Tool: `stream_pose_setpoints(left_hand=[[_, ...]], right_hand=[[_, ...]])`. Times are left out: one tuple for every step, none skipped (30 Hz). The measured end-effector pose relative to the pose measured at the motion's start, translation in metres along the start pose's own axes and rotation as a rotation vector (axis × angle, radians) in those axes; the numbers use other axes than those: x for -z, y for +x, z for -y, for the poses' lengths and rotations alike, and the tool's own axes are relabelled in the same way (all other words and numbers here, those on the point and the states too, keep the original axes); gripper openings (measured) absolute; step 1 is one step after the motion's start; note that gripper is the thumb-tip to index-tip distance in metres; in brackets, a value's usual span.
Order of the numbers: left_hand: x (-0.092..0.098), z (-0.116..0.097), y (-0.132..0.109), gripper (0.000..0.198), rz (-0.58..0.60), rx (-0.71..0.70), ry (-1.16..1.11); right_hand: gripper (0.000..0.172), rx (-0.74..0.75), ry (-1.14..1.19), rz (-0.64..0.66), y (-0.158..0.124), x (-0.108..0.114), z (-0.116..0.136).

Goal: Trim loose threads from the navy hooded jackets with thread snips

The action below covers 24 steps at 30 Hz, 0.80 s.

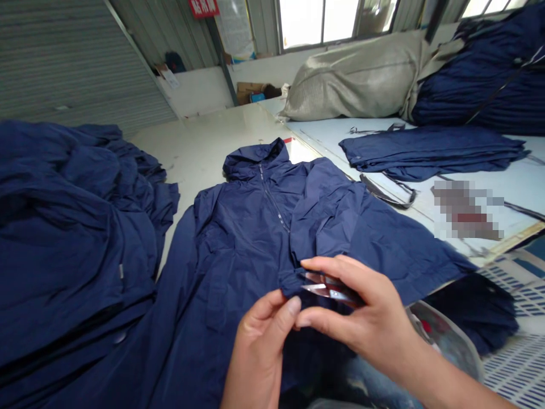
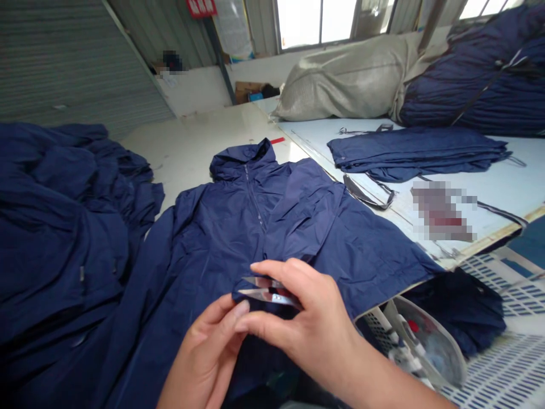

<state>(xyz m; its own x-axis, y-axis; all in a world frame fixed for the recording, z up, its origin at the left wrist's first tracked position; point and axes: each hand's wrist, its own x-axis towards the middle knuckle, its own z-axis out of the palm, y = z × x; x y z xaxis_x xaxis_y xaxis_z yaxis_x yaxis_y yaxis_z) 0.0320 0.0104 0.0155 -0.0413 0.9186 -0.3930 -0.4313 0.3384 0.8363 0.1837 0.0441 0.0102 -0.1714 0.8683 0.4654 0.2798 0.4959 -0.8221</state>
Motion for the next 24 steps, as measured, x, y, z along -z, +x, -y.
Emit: stream_pose_setpoints(left_hand=[[0.0,-0.001,0.0,0.016,0.002,-0.005,0.023],[-0.001,-0.001,-0.001,0.016,-0.004,-0.007,0.039],[-0.001,-0.002,-0.001,0.015,-0.015,-0.005,0.048],[-0.001,-0.003,-0.001,0.015,-0.026,0.004,0.049],[-0.001,-0.003,-0.001,0.015,-0.034,0.018,0.042],[-0.001,-0.004,-0.001,0.015,-0.038,0.032,0.031],[-0.001,-0.005,0.0,0.015,-0.038,0.043,0.02],[-0.001,-0.006,0.0,0.015,-0.035,0.054,0.009],[-0.001,-0.007,0.001,0.015,-0.031,0.061,-0.007],[-0.002,-0.008,0.001,0.015,-0.029,0.067,-0.028],[-0.003,-0.008,0.002,0.015,-0.023,0.076,-0.054],[-0.003,-0.009,0.002,0.016,-0.014,0.086,-0.086],[-0.004,-0.009,0.001,0.016,-0.001,0.098,-0.118],[-0.005,-0.01,0.001,0.016,0.014,0.112,-0.147],[-0.006,-0.009,0.0,0.015,0.024,0.121,-0.17],[-0.006,-0.009,-0.001,0.012,0.029,0.126,-0.19],[-0.007,-0.008,-0.002,0.009,0.025,0.125,-0.209],[-0.007,-0.007,-0.002,0.007,0.021,0.123,-0.228],[-0.007,-0.005,-0.002,0.006,0.023,0.126,-0.244],[-0.006,-0.004,-0.002,0.005,0.026,0.131,-0.262],[-0.006,-0.003,-0.002,0.005,0.033,0.139,-0.281],[-0.006,-0.001,-0.001,0.005,0.043,0.147,-0.301],[-0.005,0.0,-0.001,0.006,0.052,0.154,-0.322],[-0.005,0.001,0.0,0.007,0.056,0.159,-0.346]], right_hand=[[0.023,0.003,-0.011,0.004,0.003,-0.001,-0.003],[0.01,-0.008,-0.041,-0.034,0.007,0.0,-0.007],[0.005,-0.034,-0.083,-0.107,0.01,0.001,-0.011],[0.011,-0.071,-0.127,-0.194,0.013,0.004,-0.014],[0.016,-0.111,-0.16,-0.269,0.014,0.007,-0.016],[0.02,-0.142,-0.172,-0.304,0.015,0.01,-0.017],[0.022,-0.155,-0.158,-0.293,0.014,0.013,-0.016],[0.023,-0.147,-0.121,-0.247,0.011,0.015,-0.013],[0.02,-0.126,-0.076,-0.189,0.008,0.016,-0.01],[0.015,-0.098,-0.034,-0.131,0.005,0.016,-0.007],[0.009,-0.078,-0.002,-0.084,0.002,0.015,-0.004],[0.009,-0.069,0.019,-0.05,-0.002,0.013,-0.002],[0.012,-0.072,0.03,-0.022,-0.004,0.011,-0.001],[0.015,-0.082,0.035,0.001,-0.006,0.009,-0.001],[0.015,-0.087,0.041,0.021,-0.007,0.007,-0.002],[0.015,-0.085,0.052,0.04,-0.008,0.006,-0.004],[0.015,-0.077,0.067,0.055,-0.008,0.005,-0.005],[0.015,-0.068,0.081,0.065,-0.008,0.004,-0.006],[0.014,-0.063,0.095,0.068,-0.008,0.004,-0.007],[0.014,-0.064,0.107,0.07,-0.008,0.005,-0.008],[0.015,-0.072,0.116,0.074,-0.009,0.005,-0.008],[0.015,-0.082,0.124,0.078,-0.009,0.005,-0.008],[0.013,-0.094,0.132,0.082,-0.01,0.006,-0.009],[0.01,-0.106,0.141,0.085,-0.01,0.006,-0.009]])
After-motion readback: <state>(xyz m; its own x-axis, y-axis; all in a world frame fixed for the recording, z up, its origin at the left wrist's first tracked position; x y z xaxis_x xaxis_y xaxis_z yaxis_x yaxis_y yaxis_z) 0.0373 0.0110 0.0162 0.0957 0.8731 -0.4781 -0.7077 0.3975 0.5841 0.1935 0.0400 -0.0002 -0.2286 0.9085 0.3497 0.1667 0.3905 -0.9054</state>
